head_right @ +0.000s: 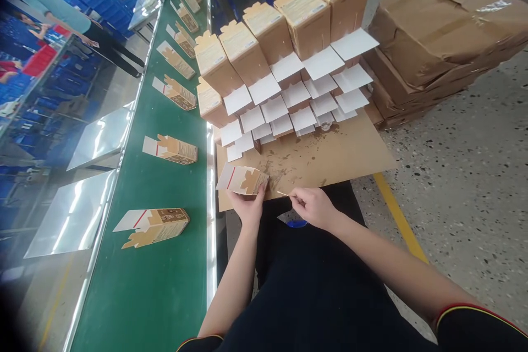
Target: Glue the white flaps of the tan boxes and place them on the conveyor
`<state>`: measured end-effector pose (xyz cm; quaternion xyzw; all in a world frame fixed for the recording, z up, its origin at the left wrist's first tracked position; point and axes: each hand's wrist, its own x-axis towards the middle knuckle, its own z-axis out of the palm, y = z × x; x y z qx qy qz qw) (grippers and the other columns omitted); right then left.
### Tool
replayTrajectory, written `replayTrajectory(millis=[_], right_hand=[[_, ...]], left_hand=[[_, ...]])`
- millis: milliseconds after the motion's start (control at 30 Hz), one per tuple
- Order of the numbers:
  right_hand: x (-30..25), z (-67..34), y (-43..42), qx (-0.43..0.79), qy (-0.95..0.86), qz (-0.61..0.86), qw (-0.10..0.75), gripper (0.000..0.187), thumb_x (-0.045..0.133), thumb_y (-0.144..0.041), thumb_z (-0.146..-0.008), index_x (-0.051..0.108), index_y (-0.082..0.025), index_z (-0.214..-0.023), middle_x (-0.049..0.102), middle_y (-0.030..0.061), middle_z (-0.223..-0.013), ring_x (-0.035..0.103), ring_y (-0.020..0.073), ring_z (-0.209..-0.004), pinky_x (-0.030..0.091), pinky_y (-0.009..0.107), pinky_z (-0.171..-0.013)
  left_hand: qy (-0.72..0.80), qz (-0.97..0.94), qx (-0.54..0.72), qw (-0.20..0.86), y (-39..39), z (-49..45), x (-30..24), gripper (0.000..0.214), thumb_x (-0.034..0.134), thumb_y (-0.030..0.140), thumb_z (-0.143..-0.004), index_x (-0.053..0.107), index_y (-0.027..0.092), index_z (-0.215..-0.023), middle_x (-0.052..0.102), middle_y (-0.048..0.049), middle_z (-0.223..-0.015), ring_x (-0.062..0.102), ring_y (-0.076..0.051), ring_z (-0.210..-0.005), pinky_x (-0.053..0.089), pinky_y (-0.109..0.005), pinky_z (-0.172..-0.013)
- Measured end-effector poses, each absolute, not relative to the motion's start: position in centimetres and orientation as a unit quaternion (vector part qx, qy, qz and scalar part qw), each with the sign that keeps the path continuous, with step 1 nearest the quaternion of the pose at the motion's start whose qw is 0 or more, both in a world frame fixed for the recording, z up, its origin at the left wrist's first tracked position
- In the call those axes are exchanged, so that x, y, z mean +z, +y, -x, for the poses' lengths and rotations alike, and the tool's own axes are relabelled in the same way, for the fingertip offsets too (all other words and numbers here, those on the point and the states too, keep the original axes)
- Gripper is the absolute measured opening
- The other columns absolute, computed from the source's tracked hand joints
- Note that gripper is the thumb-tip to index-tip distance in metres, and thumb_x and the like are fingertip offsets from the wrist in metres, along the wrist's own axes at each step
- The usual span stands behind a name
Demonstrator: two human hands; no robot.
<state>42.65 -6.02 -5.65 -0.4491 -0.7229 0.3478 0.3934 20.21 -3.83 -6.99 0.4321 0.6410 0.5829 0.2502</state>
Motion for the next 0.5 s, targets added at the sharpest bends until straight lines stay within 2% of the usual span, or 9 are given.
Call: replayTrajectory(millis=[133, 267, 400, 500], right_hand=[[-5.2, -43.5, -7.4, 0.408, -0.686, 0.469, 0.379, 0.029, 0.059, -0.036, -0.109, 0.07, -0.024, -0.085, 0.059, -0.0023, -0.064, 0.049, 0.0125, -0.053, 0.041, 0.026, -0.055], [-5.0, -44.2, -8.0, 0.436, -0.657, 0.486, 0.378, 0.035, 0.062, -0.046, -0.108, 0.072, -0.024, -0.083, 0.059, -0.0018, -0.061, 0.05, 0.0132, -0.051, 0.044, 0.026, -0.052], [-4.7, -46.1, -7.9, 0.395, -0.628, 0.524, 0.418, 0.034, 0.066, -0.051, -0.107, 0.08, -0.025, -0.091, 0.063, 0.0001, -0.063, 0.055, 0.0148, -0.051, 0.049, 0.028, -0.051], [-4.7, -47.5, -7.7, 0.367, -0.619, 0.54, 0.435, 0.037, 0.068, -0.054, -0.106, 0.082, -0.025, -0.089, 0.06, -0.0001, -0.06, 0.054, 0.0151, -0.048, 0.047, 0.028, -0.048]], left_hand=[[0.632, -0.394, 0.6, 0.291, -3.8, -20.9, -6.9, 0.093, 0.103, 0.044, -0.074, 0.05, 0.025, -0.148, 0.065, -0.0194, -0.151, 0.062, -0.04, -0.154, 0.053, -0.054, -0.129], [0.627, -0.392, 0.59, 0.325, -3.5, -20.1, -6.1, 0.087, 0.105, 0.038, -0.071, 0.054, 0.023, -0.14, 0.07, -0.0187, -0.141, 0.07, -0.04, -0.143, 0.057, -0.055, -0.124], [0.655, -0.352, 0.622, 0.245, -3.5, -15.1, -4.6, 0.091, 0.108, 0.037, -0.067, 0.055, 0.024, -0.14, 0.07, -0.0172, -0.141, 0.074, -0.037, -0.135, 0.06, -0.056, -0.121], [0.662, -0.307, 0.663, 0.165, -5.1, -10.1, -3.6, 0.092, 0.107, 0.042, -0.072, 0.051, 0.024, -0.144, 0.066, -0.018, -0.147, 0.071, -0.038, -0.139, 0.058, -0.055, -0.122]])
